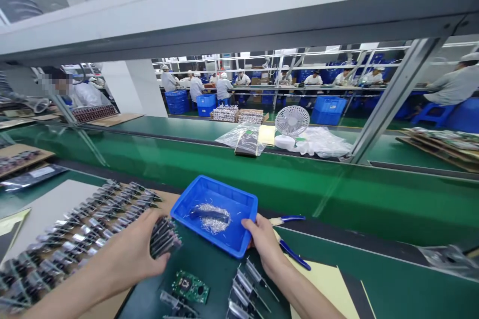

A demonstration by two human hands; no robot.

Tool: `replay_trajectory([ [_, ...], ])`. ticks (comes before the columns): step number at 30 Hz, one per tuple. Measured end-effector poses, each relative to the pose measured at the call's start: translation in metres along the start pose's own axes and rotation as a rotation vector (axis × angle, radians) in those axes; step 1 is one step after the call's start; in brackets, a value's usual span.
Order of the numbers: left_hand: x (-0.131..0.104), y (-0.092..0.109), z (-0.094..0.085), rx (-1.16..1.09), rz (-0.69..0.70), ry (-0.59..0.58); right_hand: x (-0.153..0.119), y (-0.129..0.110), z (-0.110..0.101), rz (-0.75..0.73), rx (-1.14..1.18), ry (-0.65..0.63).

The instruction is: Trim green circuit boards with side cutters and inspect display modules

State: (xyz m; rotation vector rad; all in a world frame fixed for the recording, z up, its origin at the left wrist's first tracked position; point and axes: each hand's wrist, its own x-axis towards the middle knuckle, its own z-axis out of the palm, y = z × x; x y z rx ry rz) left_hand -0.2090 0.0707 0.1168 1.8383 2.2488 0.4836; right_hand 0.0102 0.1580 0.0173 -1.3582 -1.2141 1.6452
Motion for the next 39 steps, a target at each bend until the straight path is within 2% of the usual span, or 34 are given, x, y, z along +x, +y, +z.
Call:
replay_trajectory([
  [3,-0.006,-0.011,0.022,0.031,-0.003,-0.108,0.007,-0.001,-0.002,-0.005,0.015,-0.020],
  [6,-0.006,-0.012,0.037,0.069,-0.032,-0.133,0.014,-0.004,-0.003,-0.011,0.018,-0.024],
  [15,0.000,-0.017,0.062,0.083,-0.087,-0.187,0.026,-0.004,0.003,0.038,-0.015,0.071],
  [19,0.002,-0.017,0.066,0.077,-0.099,-0.192,0.026,-0.003,0.004,0.037,-0.011,0.092],
  [29,-0.004,-0.020,0.070,0.066,-0.106,-0.173,0.023,-0.003,-0.003,-0.020,0.015,-0.012],
  [35,-0.006,-0.023,0.074,0.019,-0.097,-0.133,0.024,-0.006,-0.001,-0.025,-0.014,-0.030],
  [39,-0.009,-0.024,0.069,-0.055,-0.080,-0.082,0.021,-0.006,0.000,-0.025,-0.023,-0.029],
])
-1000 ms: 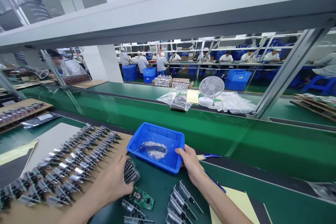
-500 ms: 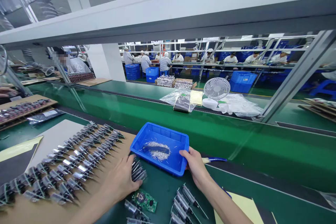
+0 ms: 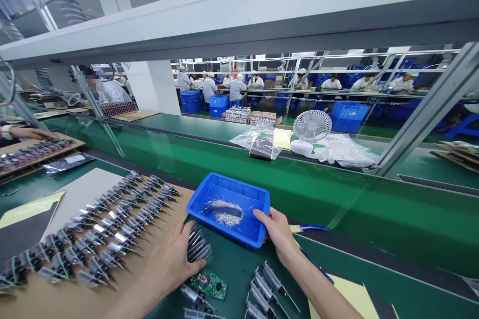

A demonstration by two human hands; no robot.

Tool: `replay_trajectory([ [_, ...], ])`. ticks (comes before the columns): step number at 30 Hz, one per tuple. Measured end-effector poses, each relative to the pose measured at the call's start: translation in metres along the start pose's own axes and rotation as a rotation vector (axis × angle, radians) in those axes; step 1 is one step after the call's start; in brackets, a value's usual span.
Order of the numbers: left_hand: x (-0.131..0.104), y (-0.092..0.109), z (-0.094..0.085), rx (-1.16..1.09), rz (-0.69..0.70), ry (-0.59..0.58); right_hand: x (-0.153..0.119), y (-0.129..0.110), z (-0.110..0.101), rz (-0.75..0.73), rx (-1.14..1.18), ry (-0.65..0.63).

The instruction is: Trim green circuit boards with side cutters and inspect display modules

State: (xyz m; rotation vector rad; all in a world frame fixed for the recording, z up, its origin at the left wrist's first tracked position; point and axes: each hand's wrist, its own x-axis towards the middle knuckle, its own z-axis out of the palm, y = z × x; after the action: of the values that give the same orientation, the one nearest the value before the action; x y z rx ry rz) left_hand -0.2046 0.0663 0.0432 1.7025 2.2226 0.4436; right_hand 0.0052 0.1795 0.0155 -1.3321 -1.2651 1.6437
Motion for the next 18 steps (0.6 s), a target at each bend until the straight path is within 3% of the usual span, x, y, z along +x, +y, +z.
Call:
replay_trajectory([
  [6,-0.016,0.012,-0.023,-0.249,0.067,0.204,-0.001,0.003,0.004,-0.016,0.069,0.064],
  [9,-0.028,0.015,-0.035,-0.428,0.030,0.289,-0.003,-0.006,0.001,-0.033,0.142,0.103],
  [15,-0.042,0.007,-0.059,-0.785,-0.161,0.239,-0.029,-0.056,-0.006,0.032,0.188,-0.063],
  [18,-0.048,0.001,-0.074,-0.966,-0.214,0.117,-0.046,-0.073,0.000,0.125,0.135,-0.163],
])
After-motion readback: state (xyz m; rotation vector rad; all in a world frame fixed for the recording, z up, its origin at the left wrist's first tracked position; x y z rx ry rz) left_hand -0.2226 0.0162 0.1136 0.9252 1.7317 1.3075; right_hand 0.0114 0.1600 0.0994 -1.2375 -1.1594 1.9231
